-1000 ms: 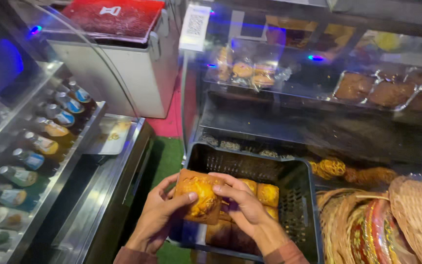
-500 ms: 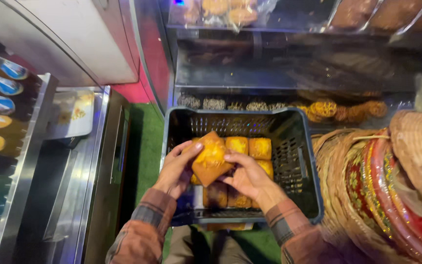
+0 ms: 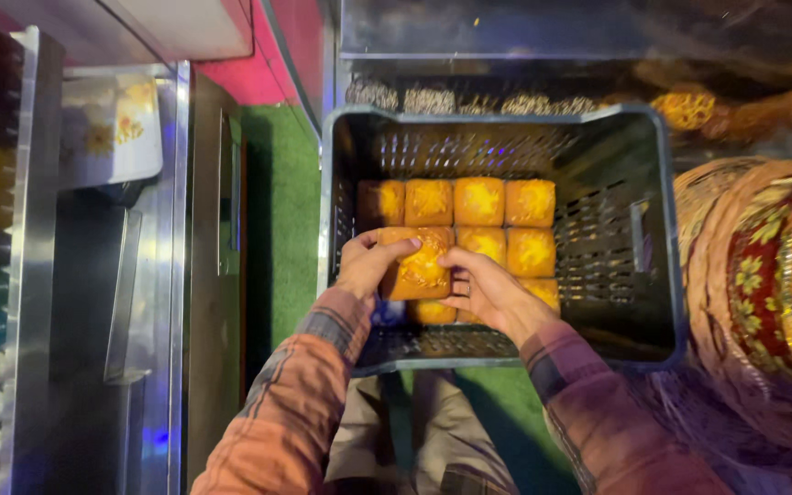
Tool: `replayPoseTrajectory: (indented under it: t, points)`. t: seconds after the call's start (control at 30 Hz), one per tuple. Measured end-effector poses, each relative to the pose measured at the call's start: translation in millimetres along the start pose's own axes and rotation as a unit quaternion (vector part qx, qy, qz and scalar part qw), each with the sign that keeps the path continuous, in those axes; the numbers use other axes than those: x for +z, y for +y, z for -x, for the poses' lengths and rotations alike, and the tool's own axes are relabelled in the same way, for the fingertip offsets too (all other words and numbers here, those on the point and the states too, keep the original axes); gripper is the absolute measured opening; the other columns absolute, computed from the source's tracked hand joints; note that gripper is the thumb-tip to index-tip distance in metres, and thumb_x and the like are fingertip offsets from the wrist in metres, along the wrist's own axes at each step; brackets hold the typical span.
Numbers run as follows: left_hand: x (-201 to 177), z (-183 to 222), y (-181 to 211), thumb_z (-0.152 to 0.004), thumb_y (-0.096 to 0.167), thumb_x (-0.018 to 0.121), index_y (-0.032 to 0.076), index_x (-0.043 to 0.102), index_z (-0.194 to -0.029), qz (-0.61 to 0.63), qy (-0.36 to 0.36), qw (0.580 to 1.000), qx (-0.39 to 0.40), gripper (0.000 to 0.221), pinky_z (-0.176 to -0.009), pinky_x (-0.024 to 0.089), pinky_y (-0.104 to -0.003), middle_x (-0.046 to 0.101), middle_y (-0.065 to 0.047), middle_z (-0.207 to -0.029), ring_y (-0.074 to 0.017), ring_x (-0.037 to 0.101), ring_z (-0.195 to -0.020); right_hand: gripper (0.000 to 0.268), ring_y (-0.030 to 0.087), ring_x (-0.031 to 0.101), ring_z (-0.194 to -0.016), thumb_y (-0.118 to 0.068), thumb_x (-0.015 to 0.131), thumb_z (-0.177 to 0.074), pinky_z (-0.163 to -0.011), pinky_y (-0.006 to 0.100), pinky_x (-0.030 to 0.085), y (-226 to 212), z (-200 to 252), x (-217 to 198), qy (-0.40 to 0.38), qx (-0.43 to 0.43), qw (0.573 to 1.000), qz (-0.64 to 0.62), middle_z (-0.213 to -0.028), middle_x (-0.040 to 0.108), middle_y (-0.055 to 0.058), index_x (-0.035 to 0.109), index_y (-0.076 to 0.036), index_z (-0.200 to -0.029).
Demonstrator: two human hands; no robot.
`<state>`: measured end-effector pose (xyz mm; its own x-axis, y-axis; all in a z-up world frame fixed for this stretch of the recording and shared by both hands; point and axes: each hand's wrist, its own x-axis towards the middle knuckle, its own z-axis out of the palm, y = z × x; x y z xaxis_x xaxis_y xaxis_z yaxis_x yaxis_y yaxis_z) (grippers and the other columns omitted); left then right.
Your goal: The person takes packaged bread loaves from a tray and stacks them into a plastic crate by hand.
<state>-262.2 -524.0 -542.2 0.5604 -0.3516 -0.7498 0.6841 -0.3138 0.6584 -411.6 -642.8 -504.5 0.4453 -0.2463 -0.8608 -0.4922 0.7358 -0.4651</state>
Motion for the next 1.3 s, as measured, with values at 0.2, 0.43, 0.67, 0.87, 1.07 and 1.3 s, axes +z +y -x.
replayPoseTrajectory:
  t: [0.2, 0.43, 0.67, 0.87, 1.07, 1.3]
  points:
    - [-3, -29, -45, -0.061, 0.033, 0.093, 0.011, 0.073, -0.122, -0.134, 0.045, 0.990, -0.022, 0.068, -0.088, 0.062, -0.045, 0.074, -0.013, -0.106, -0.0320, 0.073, -0.104, 0.080, 0.028, 0.063, -0.114, -0.042, 0.083, -0.073, -0.097, 0.048, 0.056, 8, -10, 29, 0.033, 0.047, 0.997, 0.044, -0.118, 0.057, 0.008, 0.051, -0.006, -0.137]
    - [-11, -20, -54, -0.071, 0.050, 0.080, 0.011, 0.066, -0.131, -0.238, 0.035, 0.968, -0.066, 0.073, -0.112, 0.049, -0.042, 0.071, -0.014, -0.129, -0.0296, 0.061, -0.130, 0.083, 0.034, 0.067, -0.116, -0.041, 0.080, -0.074, -0.091, 0.052, 0.060, 27, -42, 41, 0.046, 0.085, 0.991, 0.093, -0.125, 0.060, 0.011, 0.048, -0.005, -0.142]
    - [-20, -39, -90, -0.077, 0.051, 0.072, 0.007, 0.069, -0.129, -0.301, 0.098, 0.939, -0.134, 0.068, -0.112, 0.048, -0.039, 0.071, -0.012, -0.129, -0.0261, 0.062, -0.129, 0.098, 0.042, 0.062, -0.124, -0.038, 0.082, -0.071, -0.096, 0.059, 0.056, 55, -83, 35, 0.041, 0.130, 0.984, 0.118, -0.141, 0.050, 0.019, 0.038, -0.004, -0.151]
    - [-14, -37, -93, -0.087, 0.048, 0.062, 0.006, 0.065, -0.132, -0.347, 0.095, 0.920, -0.154, 0.062, -0.112, 0.048, -0.039, 0.070, -0.012, -0.131, -0.0248, 0.061, -0.130, 0.104, 0.045, 0.044, -0.142, -0.040, 0.075, -0.079, -0.105, 0.064, 0.047, 44, -74, 46, 0.034, 0.145, 0.978, 0.147, -0.157, 0.040, 0.025, 0.022, -0.002, -0.161]
    - [-3, -3, -61, -0.093, 0.040, 0.054, 0.004, 0.064, -0.132, -0.379, 0.094, 0.904, -0.172, 0.054, -0.111, 0.049, -0.041, 0.070, -0.015, -0.131, -0.0284, 0.062, -0.129, 0.100, 0.046, 0.042, -0.144, -0.036, 0.071, -0.084, -0.106, 0.063, 0.048, 48, -76, 48, 0.047, 0.154, 0.975, 0.152, -0.160, 0.036, 0.027, 0.018, 0.001, -0.161]
    - [-1, -11, -69, -0.095, 0.040, 0.046, 0.010, 0.058, -0.131, -0.442, 0.083, 0.873, -0.188, 0.048, -0.107, 0.052, -0.043, 0.068, -0.015, -0.130, -0.0313, 0.063, -0.128, 0.081, 0.038, 0.069, -0.112, -0.023, 0.076, -0.082, -0.092, 0.050, 0.060, 88, -118, 35, 0.077, 0.118, 0.977, 0.158, -0.127, 0.060, 0.024, 0.044, 0.008, -0.149]
